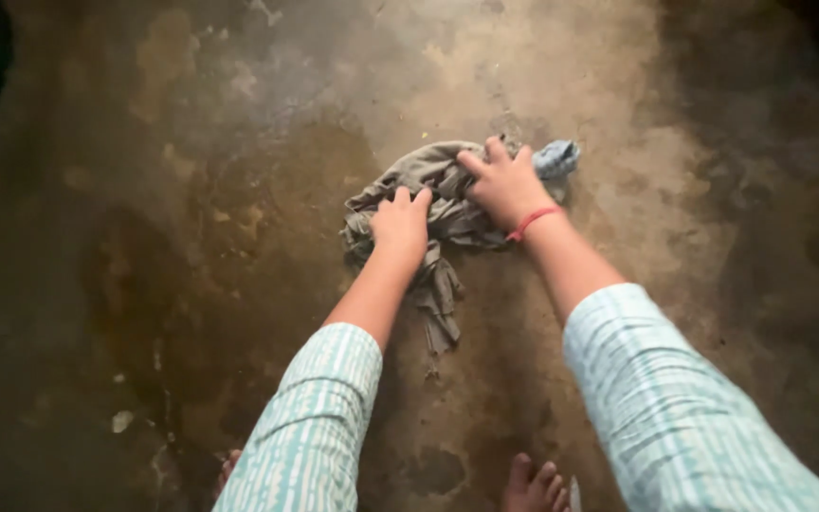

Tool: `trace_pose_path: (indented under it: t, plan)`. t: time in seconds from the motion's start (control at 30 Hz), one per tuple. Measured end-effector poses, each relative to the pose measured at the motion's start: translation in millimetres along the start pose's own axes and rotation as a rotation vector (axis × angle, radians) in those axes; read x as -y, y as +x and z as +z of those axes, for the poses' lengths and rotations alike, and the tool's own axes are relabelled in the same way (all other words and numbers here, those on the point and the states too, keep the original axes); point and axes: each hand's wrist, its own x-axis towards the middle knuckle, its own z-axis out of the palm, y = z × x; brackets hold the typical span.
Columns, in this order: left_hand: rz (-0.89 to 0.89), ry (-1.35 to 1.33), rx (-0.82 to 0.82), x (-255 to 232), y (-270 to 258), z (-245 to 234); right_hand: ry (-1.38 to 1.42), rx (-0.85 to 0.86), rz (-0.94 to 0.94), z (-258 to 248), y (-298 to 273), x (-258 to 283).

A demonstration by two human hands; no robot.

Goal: The person is using a wet cloth to wipe and clean the floor.

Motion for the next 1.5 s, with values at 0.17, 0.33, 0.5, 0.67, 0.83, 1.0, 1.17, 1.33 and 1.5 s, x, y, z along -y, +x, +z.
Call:
trace_pose_path:
  t: [0.17, 0.33, 0.5, 0.67, 0.83, 1.0, 1.17, 1.33, 1.5]
  plan:
    - [0.114, 0.038, -0.191, 10.4, -71.7, 17.4, 0.247, -0.066, -0.009, 32.1, -22.4, 47.8]
    - [0.167, 0.104, 0.043, 5.3, -153.3, 57.6, 0.404, 0.149, -0.052, 38.8, -69.8, 108.5]
    - [0.026, 0.218, 0.19, -21.0, -169.7, 32.3, 0.179, 0.291, -0.208, -0.1, -99.1, 94.1]
    - [-0.029, 0.211, 0.162, -32.0, -172.0, 37.1, 0.279, 0.327, -0.149, -26.5, -106.4, 81.4]
    - [-0.117, 0.154, 0.062, -31.4, -163.7, 37.3, 0.281, 0.264, -0.196, -35.1, -111.9, 75.9]
    - [-0.166, 0.084, 0.038, -22.0, -139.1, 42.3, 0.28, 0.265, -0.076, -31.0, -103.0, 81.2]
    - [-0.12, 0.098, 0.046, 7.4, -77.0, 35.7, 0.287, 0.294, 0.044, -24.7, -65.2, 80.3]
    - [-0.119, 0.113, 0.018, 43.7, -4.3, 17.5, 0.301, 0.286, 0.152, -29.4, 1.2, 70.3]
    - [-0.102, 0.059, -0.007, 69.0, 66.4, -12.3, 0.328, 0.198, 0.219, -28.7, 64.2, 48.7]
